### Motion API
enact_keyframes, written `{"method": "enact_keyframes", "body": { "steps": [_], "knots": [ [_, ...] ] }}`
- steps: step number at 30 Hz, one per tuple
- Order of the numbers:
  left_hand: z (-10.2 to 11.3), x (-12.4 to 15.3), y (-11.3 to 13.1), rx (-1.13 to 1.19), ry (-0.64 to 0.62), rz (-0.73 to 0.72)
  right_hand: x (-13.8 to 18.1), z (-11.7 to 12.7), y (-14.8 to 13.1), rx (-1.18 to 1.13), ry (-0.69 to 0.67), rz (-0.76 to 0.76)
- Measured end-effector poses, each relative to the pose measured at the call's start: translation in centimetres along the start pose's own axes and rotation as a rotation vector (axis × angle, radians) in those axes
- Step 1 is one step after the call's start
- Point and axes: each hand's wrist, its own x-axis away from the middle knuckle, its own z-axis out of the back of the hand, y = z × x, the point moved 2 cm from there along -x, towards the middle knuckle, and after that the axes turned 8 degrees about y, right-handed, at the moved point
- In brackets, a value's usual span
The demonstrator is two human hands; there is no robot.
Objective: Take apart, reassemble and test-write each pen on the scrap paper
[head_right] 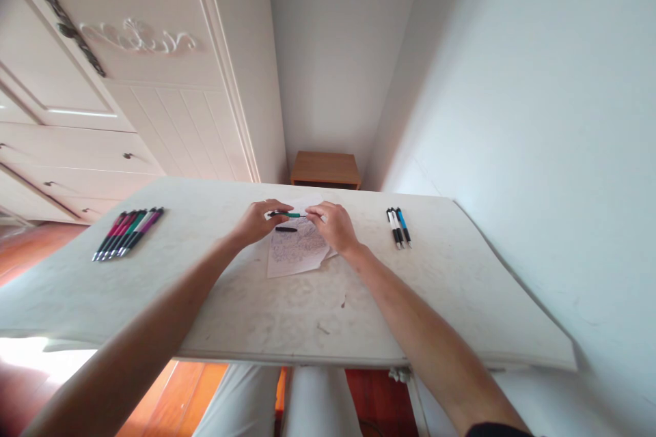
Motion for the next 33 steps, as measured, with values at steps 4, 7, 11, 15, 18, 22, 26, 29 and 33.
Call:
{"method": "enact_keyframes", "body": {
  "steps": [4,7,11,15,18,22,26,29,33],
  "knots": [
    [-0.3,0.2,1.0,-0.164,-0.047,-0.152,0.1,-0.2,0.0,0.021,-0.008,0.009],
    [-0.6,0.4,1.7,-0.272,-0.128,-0.233,0.3,-0.4,-0.1,0.035,-0.01,0.042],
    [-0.7,0.5,1.9,-0.299,-0.173,-0.247,0.4,-0.5,-0.5,0.069,-0.03,0.097],
    [-0.3,0.4,1.9,-0.286,-0.147,-0.26,0.3,-0.5,-0.6,0.067,-0.06,0.127],
    [0.0,0.3,2.0,-0.28,-0.119,-0.284,0.2,-0.5,-0.4,0.057,-0.06,0.145],
    [0.3,0.2,1.7,-0.291,-0.061,-0.278,0.0,0.0,0.0,0.018,-0.004,0.139],
    [0.5,0.1,1.1,-0.295,-0.015,-0.258,-0.6,1.1,0.5,-0.078,0.11,0.08],
    [0.6,-0.1,0.7,-0.303,0.001,-0.219,-1.1,2.3,1.3,-0.122,0.245,-0.028],
    [0.8,-0.1,0.5,-0.318,0.011,-0.176,-1.8,4.0,2.9,-0.078,0.398,-0.16]
  ]
}}
